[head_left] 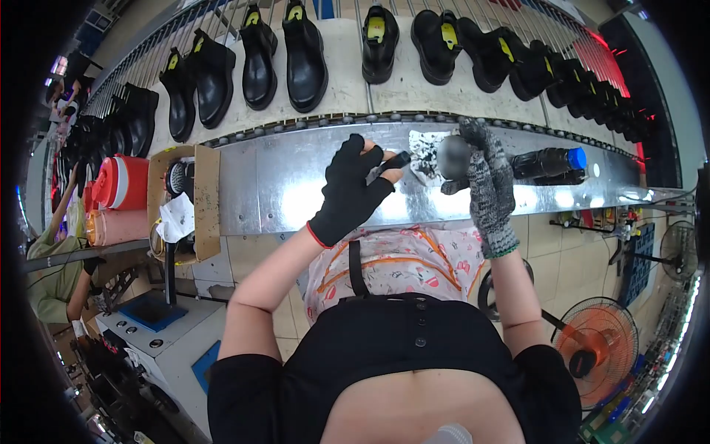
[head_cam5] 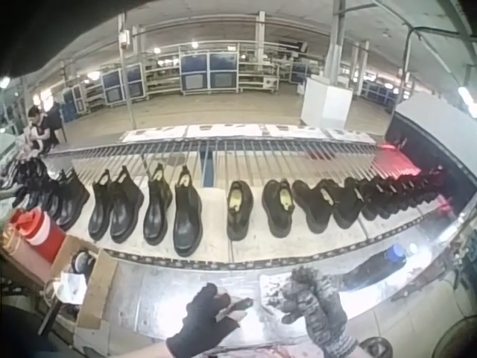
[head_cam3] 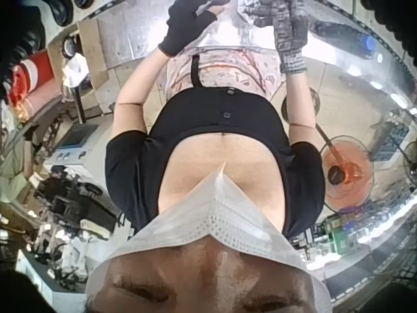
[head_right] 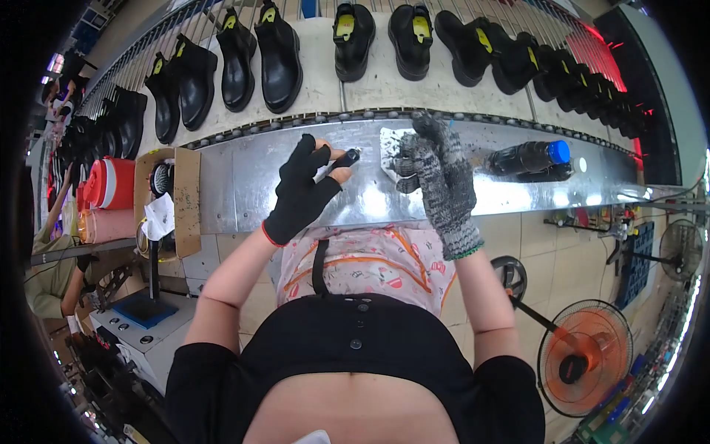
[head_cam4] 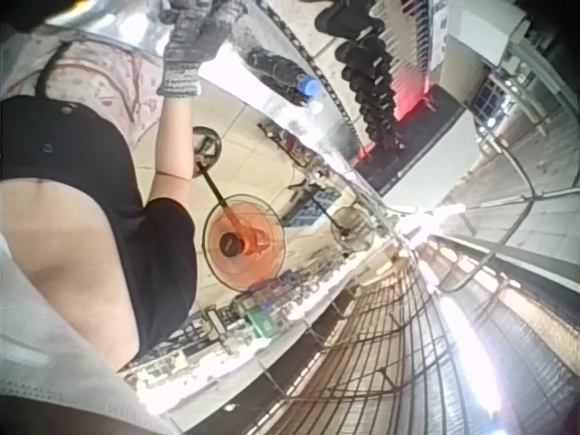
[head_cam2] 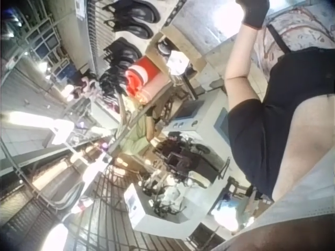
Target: Applying black paint or liquid finish to the edges and soles of black boots.
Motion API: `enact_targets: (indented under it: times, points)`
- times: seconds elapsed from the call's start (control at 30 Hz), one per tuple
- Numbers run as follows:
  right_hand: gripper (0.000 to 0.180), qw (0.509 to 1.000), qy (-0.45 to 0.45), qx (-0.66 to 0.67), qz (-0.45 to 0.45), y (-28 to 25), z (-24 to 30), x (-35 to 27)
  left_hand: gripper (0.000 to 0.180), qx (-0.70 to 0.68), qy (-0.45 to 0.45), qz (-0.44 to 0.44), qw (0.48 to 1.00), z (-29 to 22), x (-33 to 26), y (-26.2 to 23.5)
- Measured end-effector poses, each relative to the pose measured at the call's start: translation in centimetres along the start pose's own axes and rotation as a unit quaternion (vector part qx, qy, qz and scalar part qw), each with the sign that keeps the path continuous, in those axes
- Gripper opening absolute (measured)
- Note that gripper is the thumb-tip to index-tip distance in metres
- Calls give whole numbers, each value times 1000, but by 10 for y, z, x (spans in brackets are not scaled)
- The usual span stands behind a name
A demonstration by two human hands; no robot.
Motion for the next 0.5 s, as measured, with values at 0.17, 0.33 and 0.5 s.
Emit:
enact_targets:
  times: [0.17,0.33,0.5]
  points:
    - [35,992,73,70,77,41,-59,-38,31,-285,-196,116,931,24,0,24]
    - [31,993,23,16,111,67,-43,-45,37,-362,-314,169,861,30,-10,37]
    - [31,981,86,62,162,73,-55,-46,45,-457,-223,123,852,42,5,20]
Point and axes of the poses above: each hand's wrist, its own x-axis towards the middle knuckle, its own y-axis out of the palm, z = x × y, the point moved 7 cm from there along x, towards the middle knuckle, and after that the axes turned 12 degrees about -y, right-handed, at the moved point
